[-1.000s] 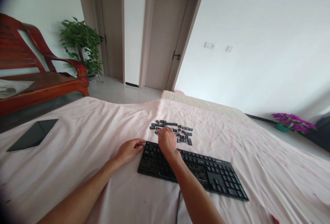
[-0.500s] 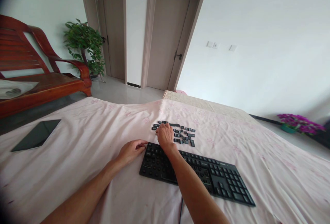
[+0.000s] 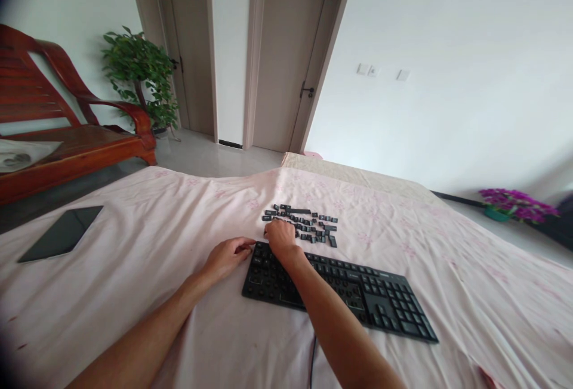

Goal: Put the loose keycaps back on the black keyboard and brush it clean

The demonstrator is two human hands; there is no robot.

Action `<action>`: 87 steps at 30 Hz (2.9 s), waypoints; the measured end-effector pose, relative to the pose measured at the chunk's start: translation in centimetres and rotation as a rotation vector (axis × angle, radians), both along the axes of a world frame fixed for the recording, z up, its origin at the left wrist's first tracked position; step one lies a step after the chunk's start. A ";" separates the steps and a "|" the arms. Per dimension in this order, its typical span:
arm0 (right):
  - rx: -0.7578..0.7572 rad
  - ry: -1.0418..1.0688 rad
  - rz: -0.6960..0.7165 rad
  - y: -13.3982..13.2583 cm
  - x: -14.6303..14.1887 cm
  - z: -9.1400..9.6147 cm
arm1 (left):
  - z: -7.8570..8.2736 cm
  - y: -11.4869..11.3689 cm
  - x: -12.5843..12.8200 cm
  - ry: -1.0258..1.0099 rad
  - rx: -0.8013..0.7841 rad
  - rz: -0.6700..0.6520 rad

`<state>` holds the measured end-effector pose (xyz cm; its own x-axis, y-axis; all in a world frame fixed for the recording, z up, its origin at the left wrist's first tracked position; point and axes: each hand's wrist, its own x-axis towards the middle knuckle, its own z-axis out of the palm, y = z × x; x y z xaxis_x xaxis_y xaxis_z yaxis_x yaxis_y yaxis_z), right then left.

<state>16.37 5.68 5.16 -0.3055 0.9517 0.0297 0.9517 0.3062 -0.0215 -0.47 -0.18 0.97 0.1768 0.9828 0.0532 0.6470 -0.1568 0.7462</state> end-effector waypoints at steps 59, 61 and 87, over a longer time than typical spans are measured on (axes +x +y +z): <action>0.187 -0.196 0.156 -12.8 2.2 -0.8 | -0.7 -0.1 0.0 0.000 0.005 -0.003; 0.171 -0.176 0.145 -12.7 2.4 -0.4 | -0.8 -0.1 0.0 -0.004 0.007 -0.008; 0.109 -0.027 0.063 1.3 2.0 0.4 | -0.7 0.2 0.0 -0.017 0.001 -0.008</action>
